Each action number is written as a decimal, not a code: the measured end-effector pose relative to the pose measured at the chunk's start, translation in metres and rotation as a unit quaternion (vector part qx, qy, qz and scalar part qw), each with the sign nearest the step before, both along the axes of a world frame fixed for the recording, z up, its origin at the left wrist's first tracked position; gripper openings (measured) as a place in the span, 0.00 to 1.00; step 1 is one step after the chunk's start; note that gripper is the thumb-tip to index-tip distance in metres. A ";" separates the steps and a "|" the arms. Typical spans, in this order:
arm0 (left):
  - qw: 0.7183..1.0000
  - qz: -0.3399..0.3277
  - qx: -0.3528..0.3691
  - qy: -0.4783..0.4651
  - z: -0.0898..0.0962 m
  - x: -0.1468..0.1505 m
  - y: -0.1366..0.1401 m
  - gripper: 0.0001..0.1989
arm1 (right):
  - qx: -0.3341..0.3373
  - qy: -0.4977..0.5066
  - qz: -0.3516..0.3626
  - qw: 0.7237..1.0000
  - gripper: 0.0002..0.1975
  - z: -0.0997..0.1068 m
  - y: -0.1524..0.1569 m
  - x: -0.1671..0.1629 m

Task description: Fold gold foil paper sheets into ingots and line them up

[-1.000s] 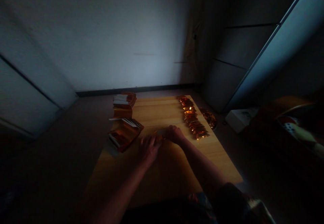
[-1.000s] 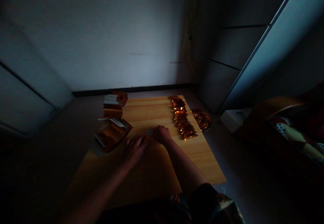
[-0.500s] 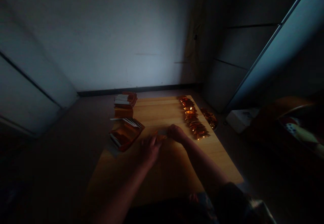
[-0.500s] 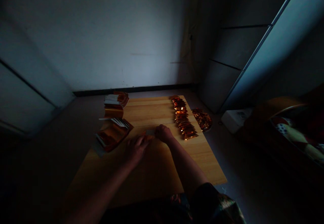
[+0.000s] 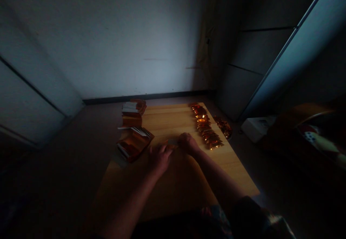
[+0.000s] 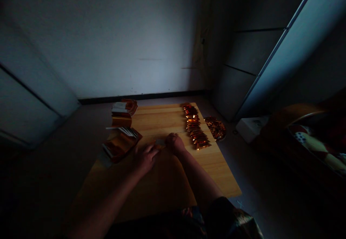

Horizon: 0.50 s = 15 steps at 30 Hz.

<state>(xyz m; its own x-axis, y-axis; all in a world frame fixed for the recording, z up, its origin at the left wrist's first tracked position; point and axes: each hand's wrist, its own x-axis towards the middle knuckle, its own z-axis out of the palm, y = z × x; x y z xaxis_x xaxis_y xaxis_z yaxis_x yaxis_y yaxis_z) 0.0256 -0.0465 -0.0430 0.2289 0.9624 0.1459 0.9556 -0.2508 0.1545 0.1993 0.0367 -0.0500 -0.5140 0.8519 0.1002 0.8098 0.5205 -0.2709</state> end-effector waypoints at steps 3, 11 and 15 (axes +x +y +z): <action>0.999 -0.007 0.005 -0.032 0.003 -0.008 0.008 0.14 | 0.035 0.030 0.014 0.999 0.11 -0.002 -0.017 0.006; 0.992 0.007 0.019 -0.126 -0.002 -0.011 0.025 0.06 | 0.042 0.009 -0.023 0.999 0.10 0.000 -0.072 -0.014; 0.987 -0.006 0.020 -0.159 -0.013 -0.013 0.029 0.07 | 0.042 0.026 -0.003 0.999 0.08 -0.001 -0.083 -0.021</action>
<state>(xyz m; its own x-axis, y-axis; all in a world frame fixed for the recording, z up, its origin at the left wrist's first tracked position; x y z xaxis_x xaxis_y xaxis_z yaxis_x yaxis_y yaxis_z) 0.0127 -0.0179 -0.0564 0.1771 0.9521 0.2493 0.8575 -0.2736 0.4356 0.1786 -0.0460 -0.0509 -0.5013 0.8422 0.1986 0.7986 0.5386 -0.2685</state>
